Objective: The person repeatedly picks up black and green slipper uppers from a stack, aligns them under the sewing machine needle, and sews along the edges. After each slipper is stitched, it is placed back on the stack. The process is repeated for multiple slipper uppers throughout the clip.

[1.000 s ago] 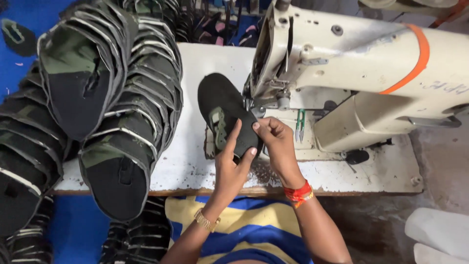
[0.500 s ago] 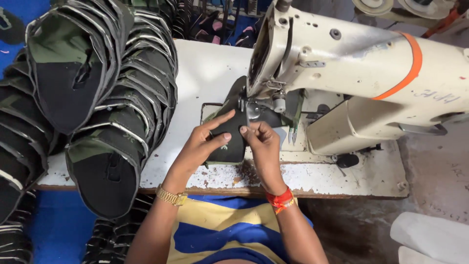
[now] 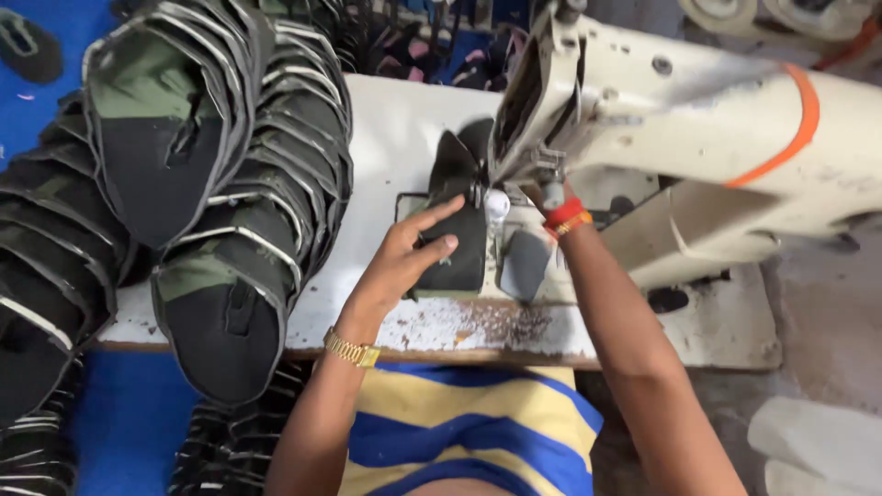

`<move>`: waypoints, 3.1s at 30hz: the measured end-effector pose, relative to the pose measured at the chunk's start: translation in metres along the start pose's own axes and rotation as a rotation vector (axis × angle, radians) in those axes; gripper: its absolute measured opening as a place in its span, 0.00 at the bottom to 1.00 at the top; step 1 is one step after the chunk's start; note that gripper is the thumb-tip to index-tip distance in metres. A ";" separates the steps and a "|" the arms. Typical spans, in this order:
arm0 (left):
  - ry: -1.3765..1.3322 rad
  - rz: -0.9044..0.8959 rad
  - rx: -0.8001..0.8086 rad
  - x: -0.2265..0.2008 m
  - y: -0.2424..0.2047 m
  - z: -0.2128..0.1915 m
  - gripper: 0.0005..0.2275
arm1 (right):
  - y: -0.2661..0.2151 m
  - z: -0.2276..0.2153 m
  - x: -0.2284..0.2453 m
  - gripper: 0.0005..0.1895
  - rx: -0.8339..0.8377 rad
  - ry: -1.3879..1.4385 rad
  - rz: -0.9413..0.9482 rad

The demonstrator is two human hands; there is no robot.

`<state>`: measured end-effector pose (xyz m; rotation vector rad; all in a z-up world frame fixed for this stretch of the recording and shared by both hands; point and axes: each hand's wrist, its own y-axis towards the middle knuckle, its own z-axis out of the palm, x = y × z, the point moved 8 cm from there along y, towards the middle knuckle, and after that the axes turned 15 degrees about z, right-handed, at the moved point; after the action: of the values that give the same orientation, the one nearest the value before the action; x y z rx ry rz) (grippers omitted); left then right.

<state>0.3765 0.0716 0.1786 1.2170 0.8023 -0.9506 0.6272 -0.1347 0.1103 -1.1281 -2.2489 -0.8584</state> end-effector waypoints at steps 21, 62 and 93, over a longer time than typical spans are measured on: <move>-0.050 -0.022 0.203 -0.029 -0.012 0.008 0.28 | -0.191 0.054 0.135 0.24 0.388 0.721 0.480; 0.280 0.211 -0.321 -0.040 -0.026 0.000 0.32 | -0.138 0.040 0.188 0.10 0.156 1.067 0.646; 1.721 0.239 -0.388 -0.144 0.009 -0.131 0.44 | -0.211 0.072 0.180 0.10 -0.016 0.105 0.258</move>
<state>0.3259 0.2249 0.2880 1.5528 1.9384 0.7149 0.3449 -0.0870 0.1108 -1.3138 -1.9619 -0.8107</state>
